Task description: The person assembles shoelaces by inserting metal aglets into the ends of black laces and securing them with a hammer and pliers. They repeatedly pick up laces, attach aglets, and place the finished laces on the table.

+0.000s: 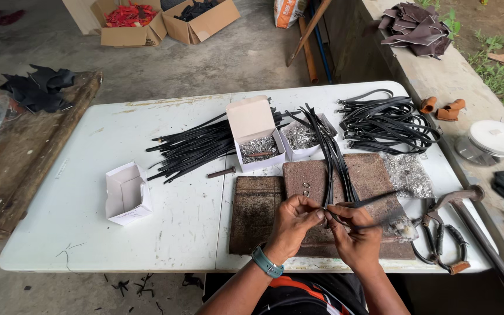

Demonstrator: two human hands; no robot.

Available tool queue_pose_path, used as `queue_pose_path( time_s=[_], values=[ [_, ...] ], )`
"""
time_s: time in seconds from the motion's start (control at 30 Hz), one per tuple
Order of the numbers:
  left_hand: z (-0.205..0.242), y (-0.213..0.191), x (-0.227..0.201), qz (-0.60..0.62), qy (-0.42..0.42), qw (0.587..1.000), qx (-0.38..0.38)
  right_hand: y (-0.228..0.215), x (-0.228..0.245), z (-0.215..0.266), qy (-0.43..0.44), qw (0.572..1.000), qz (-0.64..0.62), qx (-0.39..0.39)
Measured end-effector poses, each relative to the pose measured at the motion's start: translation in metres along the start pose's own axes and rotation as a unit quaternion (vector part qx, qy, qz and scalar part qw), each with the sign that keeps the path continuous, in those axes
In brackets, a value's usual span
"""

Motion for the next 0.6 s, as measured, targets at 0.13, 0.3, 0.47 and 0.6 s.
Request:
queue_pose_path(
  time_s=[0.13,0.3,0.47,0.6],
  values=[
    [0.006,0.004,-0.008,-0.132,0.01,0.99,0.038,0.004,-0.005,-0.002,0.046,0.997,-0.058,0.011],
    [0.001,-0.006,-0.048,-0.395,0.155,0.905,-0.008,0.001,0.015,-0.024,-0.006,0.997,-0.049,0.063],
    [-0.009,-0.026,-0.09,-0.411,0.207,0.883,-0.092,-0.016,0.035,-0.036,-0.042,0.993,-0.083,0.072],
    [-0.013,-0.033,-0.093,-0.335,0.169,0.92,-0.11,0.0,0.022,-0.017,0.003,0.987,-0.119,0.104]
  ],
)
Point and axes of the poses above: each hand's wrist, its own z-axis away from the middle knuckle, its own y-axis out of the palm, x = y × z, the point moved 10 cm from there along -z, towards the middle knuckle, and after that the axes turned 6 degrees about -x, right-handed, at the moved point
